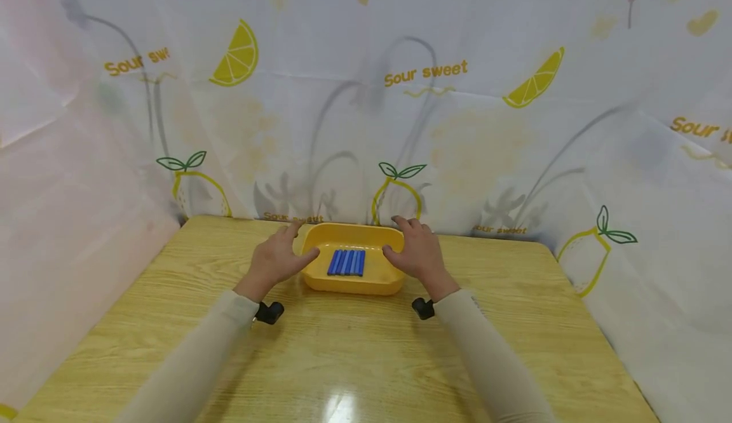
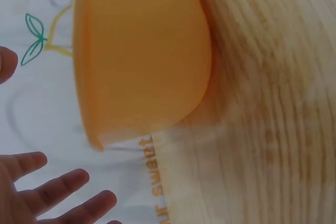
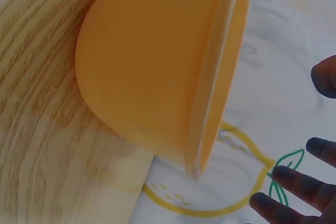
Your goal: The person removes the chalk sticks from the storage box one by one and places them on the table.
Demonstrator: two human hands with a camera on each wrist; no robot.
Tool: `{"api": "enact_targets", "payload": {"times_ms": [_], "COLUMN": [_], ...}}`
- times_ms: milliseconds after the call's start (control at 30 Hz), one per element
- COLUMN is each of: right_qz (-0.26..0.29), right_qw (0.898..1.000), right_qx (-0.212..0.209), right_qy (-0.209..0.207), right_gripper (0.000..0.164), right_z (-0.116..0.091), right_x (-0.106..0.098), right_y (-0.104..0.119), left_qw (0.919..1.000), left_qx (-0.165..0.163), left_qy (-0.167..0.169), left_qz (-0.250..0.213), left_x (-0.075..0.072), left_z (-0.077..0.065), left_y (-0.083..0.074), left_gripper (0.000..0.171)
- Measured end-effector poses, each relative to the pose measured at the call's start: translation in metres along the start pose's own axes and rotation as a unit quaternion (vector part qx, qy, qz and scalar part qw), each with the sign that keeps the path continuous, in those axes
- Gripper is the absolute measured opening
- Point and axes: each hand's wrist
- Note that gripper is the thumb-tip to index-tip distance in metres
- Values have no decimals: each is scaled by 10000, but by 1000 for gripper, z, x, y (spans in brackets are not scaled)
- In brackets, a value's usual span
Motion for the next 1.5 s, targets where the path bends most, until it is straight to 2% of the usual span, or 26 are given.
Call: {"api": "enact_targets", "payload": {"times_ms": [233,433,633,933,1167,1500], "right_qz": [420,1017,1371,2005,2670,2802], "right_qw": [9985,9939,9887,9717,9504,9394], "right_qx": [196,258,433,1054,1369,1627], "right_qy": [307,345,426,667,819,1122], "right_gripper": [59,51,43,37,37,39], "right_z": [3,8,12,22,26,34], "right_x": [12,21,31,48,57,68], "right_y": [6,8,11,17,19,22], "left_qw": [9998,9993,9984,9986,9977,9922], "left_qx": [-194,-370,-493,-466,-553,-856], "left_qy": [-10,84,234,41,5,-151], "left_qz": [-80,-74,-148,-249,-380,-893], "left_x": [15,20,24,30,35,40], "left_z": [2,5,6,9,12,13], "left_y": [5,4,1,1,3,7], "left_gripper": [73,70,64,56,54,51]}}
Point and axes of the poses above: each hand's wrist, its own z-axis towards the middle knuckle, its own x-axis out of the palm, y = z × x
